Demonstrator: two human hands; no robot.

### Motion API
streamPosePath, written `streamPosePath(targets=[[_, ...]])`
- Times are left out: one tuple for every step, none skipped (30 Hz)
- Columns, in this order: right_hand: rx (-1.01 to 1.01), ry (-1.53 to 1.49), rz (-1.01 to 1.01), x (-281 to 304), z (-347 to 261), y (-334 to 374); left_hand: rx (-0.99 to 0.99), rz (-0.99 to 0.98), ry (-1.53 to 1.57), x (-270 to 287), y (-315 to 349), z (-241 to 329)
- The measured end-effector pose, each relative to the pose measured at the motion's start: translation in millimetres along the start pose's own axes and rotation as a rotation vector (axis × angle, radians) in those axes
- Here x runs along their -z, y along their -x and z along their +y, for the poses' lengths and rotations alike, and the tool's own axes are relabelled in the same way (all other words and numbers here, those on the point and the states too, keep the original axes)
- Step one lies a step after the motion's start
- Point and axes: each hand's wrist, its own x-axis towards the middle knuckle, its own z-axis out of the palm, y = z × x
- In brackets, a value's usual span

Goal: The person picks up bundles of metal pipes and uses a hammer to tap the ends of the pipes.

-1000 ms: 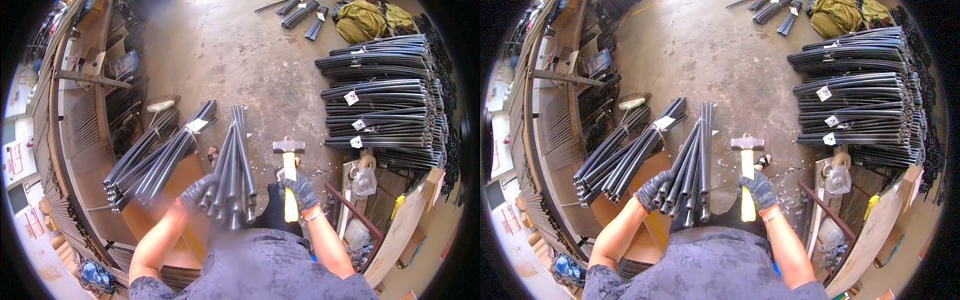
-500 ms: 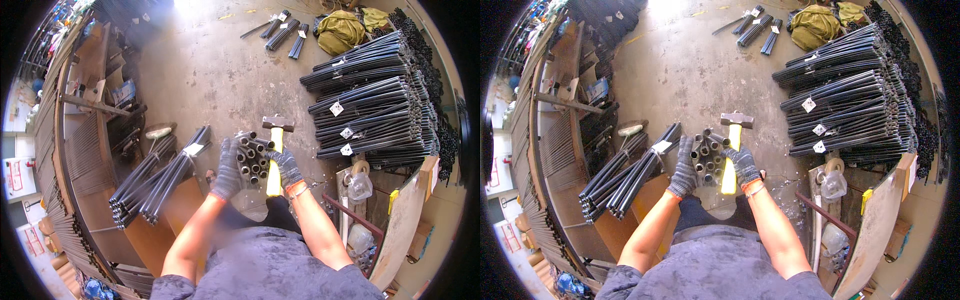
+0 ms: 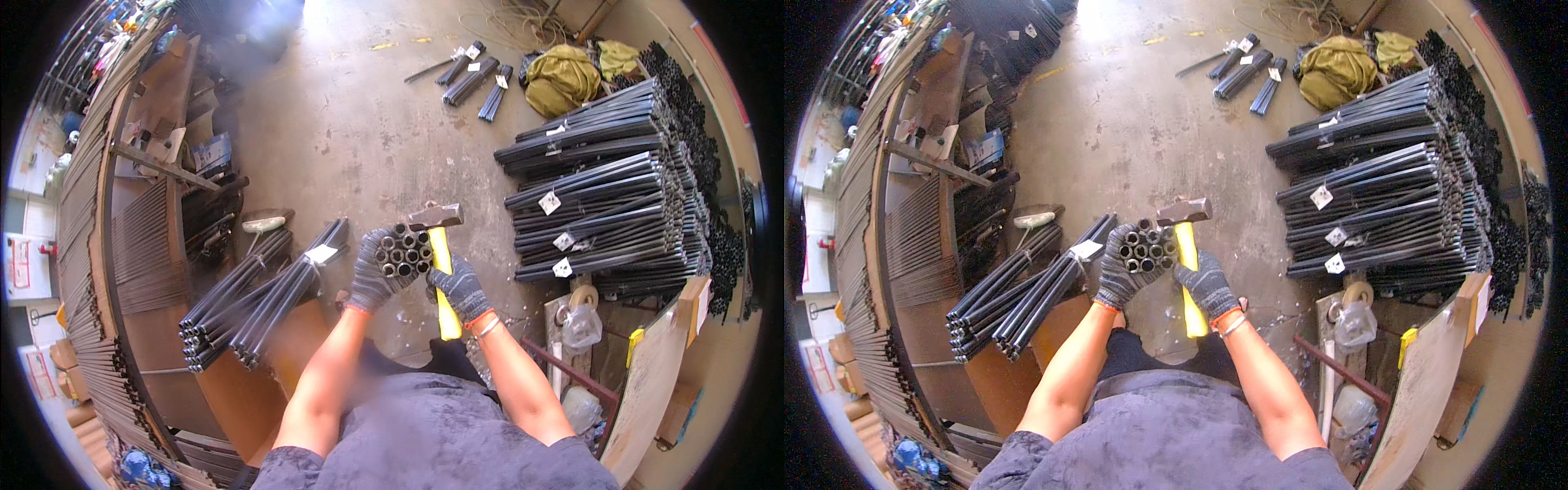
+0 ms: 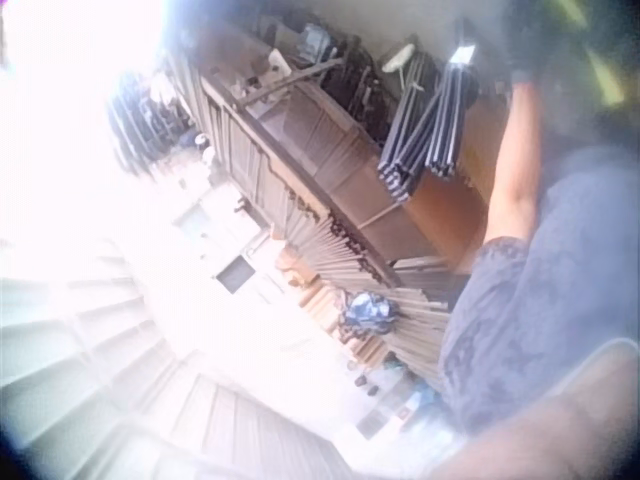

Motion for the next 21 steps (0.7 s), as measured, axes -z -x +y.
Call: streamPosePath(targets=[[0.085, 0.162, 0.093, 4.4, 8.4, -3.1, -0.006, 0.061, 0.053, 14.1, -7.9, -28.2], [-0.008, -0.06, 0.036, -2.5, -30.5, 15.2, -0.018, 0.141, 0.11, 30.9, -10.0, -55.2], [0.066, 0.084, 0.094, 9.5, -36.1, 14.0, 0.065, -0.006, 0.332, 5.3, -13.6, -7.8], [0.134, 0.233, 0.129, 18.2, -45.1, 16.0, 0.138, -0.032, 0.532, 0.0, -14.2, 6.6], [0.197, 0.106, 0.117, 10.6, -90.1, 36.4, 0.216, -0.036, 0.743, -3.3, -14.7, 18.6], [0.275, 0.07, 0.129, 10.7, -113.9, 47.9, 0.3, -0.032, 0.94, -8.1, -16.3, 31.6], [0.479, 0.278, 0.2, 16.2, -129.0, 51.6, 0.289, -0.007, 0.93, -4.0, -20.0, 29.4], [0.611, 0.317, 0.229, 15.7, -145.2, 58.9, 0.278, 0.019, 0.921, -1.2, -22.6, 25.9], [0.742, 0.361, 0.27, 16.2, -161.4, 66.2, 0.261, 0.05, 0.959, -3.1, -23.5, 27.3], [0.8, 0.232, 0.272, 9.5, -179.9, 77.3, 0.245, 0.078, 0.993, -4.9, -25.4, 29.4], [0.711, 0.272, 0.25, 5.7, -190.4, 89.4, 0.227, 0.109, 1.028, -5.9, -26.0, 31.3], [0.856, 0.405, 0.363, 3.2, -181.5, 86.1, 0.186, 0.094, 1.075, -7.3, -27.5, 32.3], [1.001, 0.538, 0.473, 1.7, -158.9, 71.0, 0.139, 0.081, 1.122, -6.9, -28.3, 30.2], [0.999, 0.685, 0.484, 3.7, -133.3, 60.9, 0.094, 0.067, 1.17, -7.8, -28.5, 28.4], [0.998, 0.831, 0.499, 6.1, -108.3, 51.5, 0.105, 0.111, 1.113, -14.3, -25.1, 37.3], [0.696, 0.989, 0.381, 9.4, -88.3, 44.8, 0.052, 0.087, 0.996, -14.2, -24.8, 39.0], [0.399, 1.183, 0.243, 13.2, -69.2, 37.9, 0.017, 0.062, 0.878, -14.5, -21.9, 37.9], [0.444, 1.148, 0.253, 7.1, -75.2, 45.4, -0.017, 0.048, 0.752, -9.1, -15.6, 37.9], [0.512, 1.124, 0.254, 5.0, -97.1, 47.8, -0.077, 0.036, 0.63, -4.5, -17.4, 39.0], [0.579, 1.098, 0.255, 2.8, -120.6, 49.0, -0.135, 0.027, 0.508, 0.9, -19.9, 39.7], [0.731, 1.061, 0.271, 1.2, -137.3, 54.8, -0.154, 0.018, 0.393, 5.0, -12.7, 31.7]])
